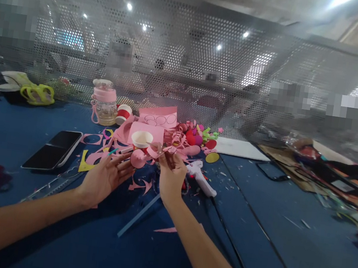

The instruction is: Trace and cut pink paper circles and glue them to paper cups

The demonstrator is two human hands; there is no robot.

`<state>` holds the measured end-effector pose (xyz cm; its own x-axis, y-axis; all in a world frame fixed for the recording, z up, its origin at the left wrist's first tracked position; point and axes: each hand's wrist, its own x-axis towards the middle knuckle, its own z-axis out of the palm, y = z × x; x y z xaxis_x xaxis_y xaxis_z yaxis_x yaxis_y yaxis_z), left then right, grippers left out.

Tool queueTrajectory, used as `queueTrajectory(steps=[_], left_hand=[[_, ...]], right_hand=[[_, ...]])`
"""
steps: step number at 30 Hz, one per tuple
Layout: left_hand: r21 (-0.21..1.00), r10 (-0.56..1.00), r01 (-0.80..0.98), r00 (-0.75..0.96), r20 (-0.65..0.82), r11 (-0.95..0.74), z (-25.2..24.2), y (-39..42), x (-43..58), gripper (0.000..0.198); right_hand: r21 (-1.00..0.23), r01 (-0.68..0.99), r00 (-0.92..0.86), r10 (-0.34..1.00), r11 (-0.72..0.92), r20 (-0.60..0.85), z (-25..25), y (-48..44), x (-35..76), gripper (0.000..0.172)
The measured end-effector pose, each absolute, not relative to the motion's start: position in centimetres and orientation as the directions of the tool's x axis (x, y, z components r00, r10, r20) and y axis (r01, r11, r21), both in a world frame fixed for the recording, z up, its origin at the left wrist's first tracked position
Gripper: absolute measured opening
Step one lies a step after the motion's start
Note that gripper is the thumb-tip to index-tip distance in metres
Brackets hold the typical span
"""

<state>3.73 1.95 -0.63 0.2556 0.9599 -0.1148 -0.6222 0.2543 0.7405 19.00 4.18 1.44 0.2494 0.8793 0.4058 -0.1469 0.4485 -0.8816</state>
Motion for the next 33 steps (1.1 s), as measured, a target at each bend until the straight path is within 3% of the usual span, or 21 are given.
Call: queueTrajectory(steps=[4, 10, 20, 33], left_hand=[[0.705, 0.96, -0.659, 0.255, -0.117, 0.261, -0.5, 2.0, 3.8, 0.044], [0.743, 0.975, -0.644, 0.213, -0.057, 0.184, -1.3, 2.5, 3.7, 0.044], [0.675, 0.973, -0.701, 0.185, -0.138, 0.229, -0.4, 2.0, 3.9, 0.037], [0.646, 0.975, -0.73, 0.187, -0.122, 0.221, -0.4, 1.8, 3.9, 0.036]], right_hand=[[-0.886, -0.123, 0.247, 0.878, 0.448, 0.41, 1.3, 4.1, 18.9, 0.02], [-0.872, -0.152, 0.267, 0.869, 0.465, 0.417, 0.9, 4.4, 19.1, 0.018], [-0.861, -0.225, 0.273, 0.878, 0.455, 0.393, 0.7, 4.5, 19.1, 0.02], [-0.87, -0.148, 0.27, 0.866, 0.469, 0.421, 1.2, 4.2, 19.0, 0.015]])
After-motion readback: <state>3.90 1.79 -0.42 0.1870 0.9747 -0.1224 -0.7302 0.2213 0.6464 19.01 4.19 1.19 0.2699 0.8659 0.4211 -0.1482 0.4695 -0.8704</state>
